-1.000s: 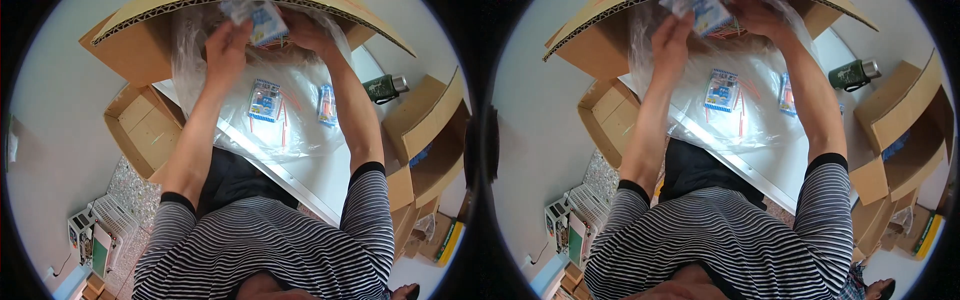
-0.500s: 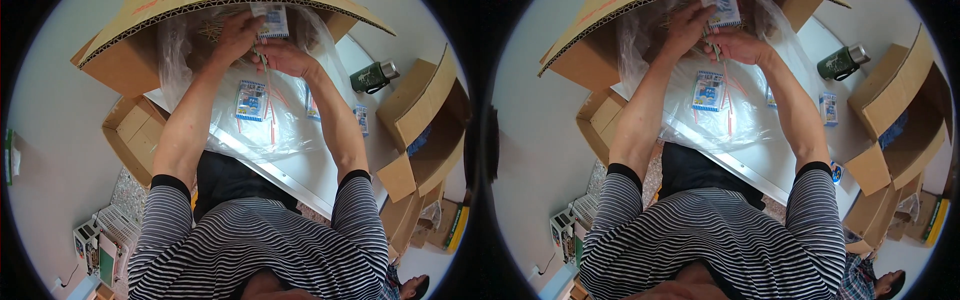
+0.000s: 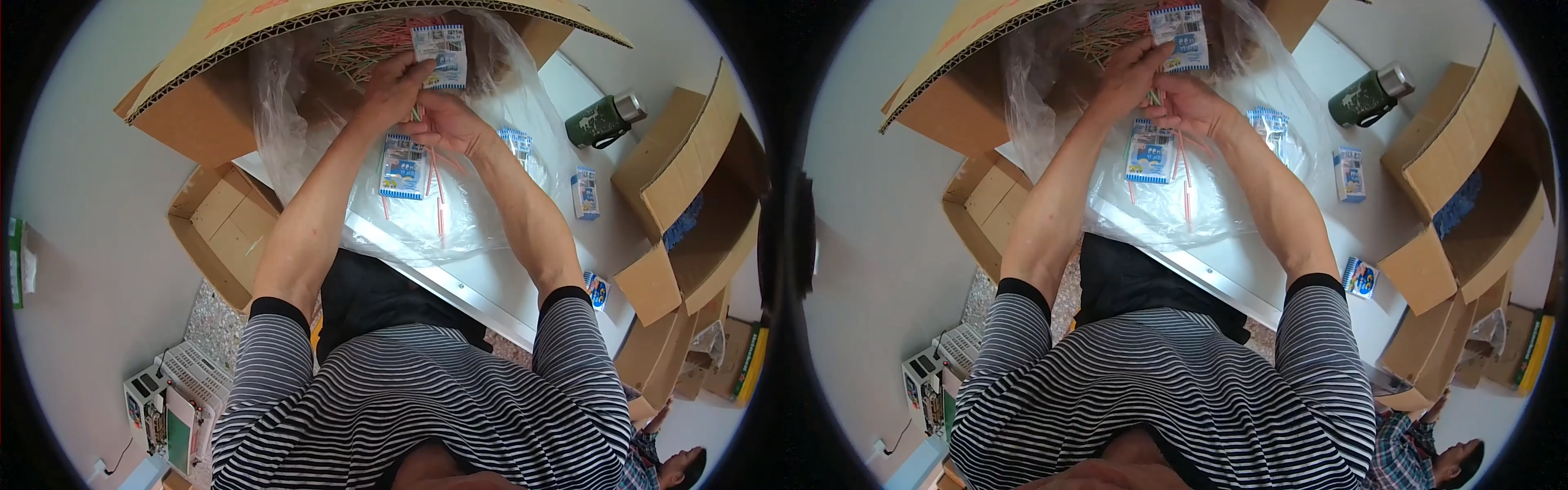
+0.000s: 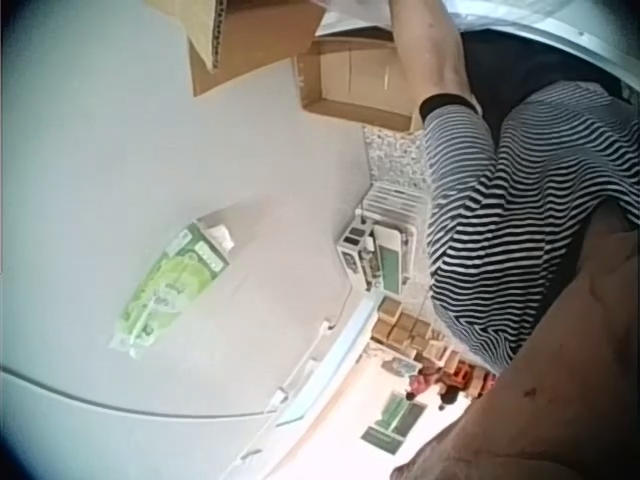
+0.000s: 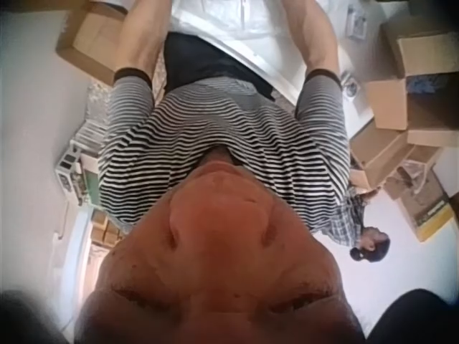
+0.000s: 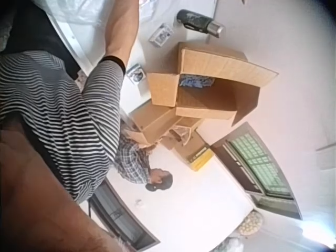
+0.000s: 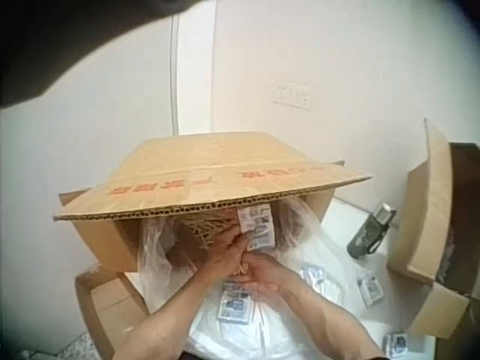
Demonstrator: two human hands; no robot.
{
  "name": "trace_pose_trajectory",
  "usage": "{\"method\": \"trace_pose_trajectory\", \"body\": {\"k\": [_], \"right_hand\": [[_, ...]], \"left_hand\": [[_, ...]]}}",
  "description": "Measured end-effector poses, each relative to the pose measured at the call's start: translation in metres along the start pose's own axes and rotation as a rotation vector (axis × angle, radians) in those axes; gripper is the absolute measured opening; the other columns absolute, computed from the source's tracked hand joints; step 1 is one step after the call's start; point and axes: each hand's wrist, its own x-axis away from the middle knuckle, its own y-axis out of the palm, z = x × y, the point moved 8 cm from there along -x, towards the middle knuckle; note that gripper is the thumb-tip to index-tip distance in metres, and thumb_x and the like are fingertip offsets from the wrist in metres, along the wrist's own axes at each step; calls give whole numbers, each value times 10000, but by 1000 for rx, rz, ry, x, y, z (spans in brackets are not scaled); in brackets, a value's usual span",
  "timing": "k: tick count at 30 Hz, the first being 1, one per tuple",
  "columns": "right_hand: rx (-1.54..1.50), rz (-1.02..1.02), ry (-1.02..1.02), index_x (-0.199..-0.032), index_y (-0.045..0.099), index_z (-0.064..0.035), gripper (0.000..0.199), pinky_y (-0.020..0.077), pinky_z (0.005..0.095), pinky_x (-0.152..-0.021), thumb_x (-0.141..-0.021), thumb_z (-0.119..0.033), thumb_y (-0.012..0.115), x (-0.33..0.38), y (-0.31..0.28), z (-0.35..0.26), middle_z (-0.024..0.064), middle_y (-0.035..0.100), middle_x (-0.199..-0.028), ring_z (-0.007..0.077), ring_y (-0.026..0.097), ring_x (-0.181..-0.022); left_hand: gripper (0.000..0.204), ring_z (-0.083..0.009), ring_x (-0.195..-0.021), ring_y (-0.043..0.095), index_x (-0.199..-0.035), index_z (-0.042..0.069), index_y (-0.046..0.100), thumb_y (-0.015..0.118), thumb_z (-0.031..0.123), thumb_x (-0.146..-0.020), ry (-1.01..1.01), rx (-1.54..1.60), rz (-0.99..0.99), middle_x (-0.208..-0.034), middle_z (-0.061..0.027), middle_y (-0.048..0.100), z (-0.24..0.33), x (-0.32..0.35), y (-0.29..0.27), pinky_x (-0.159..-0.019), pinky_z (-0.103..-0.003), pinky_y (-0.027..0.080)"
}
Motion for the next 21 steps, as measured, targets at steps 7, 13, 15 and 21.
{"method": "trace_pose_trajectory", "body": {"k": [7,13,15,21], "right_hand": [[22,8,115,-1080,586,-46,228,285,183,-372,-1025,-249,498,16,25,18,68,560,-836,65,408,-510],[-125,-68,177,-1027,602,-49,217,289,190,-374,-1015,-249,518,17,28,28,77,570,-813,77,418,-510],[-167,-107,176,-1029,604,-49,207,294,192,-376,-1011,-239,524,17,26,28,78,581,-811,78,412,-507],[75,176,14,-1027,603,-28,199,471,264,-490,-1016,-203,511,37,15,16,117,663,-870,156,593,-600]], "left_hand": [[242,-68,-813,593,-1054,42,709,671,255,-949,-115,485,85,-906,-9,697,-14,-4,-21,-689,-251,480],[221,-50,-632,540,-1014,89,700,667,300,-953,-363,177,-300,-754,39,606,0,19,14,-532,-215,411],[212,-60,-624,545,-1006,84,699,678,285,-946,-367,185,-279,-742,33,597,3,20,13,-516,-218,407],[178,-81,-624,577,-998,37,714,711,195,-918,-255,393,-4,-764,-7,639,-24,15,-15,-559,-238,512]]}}
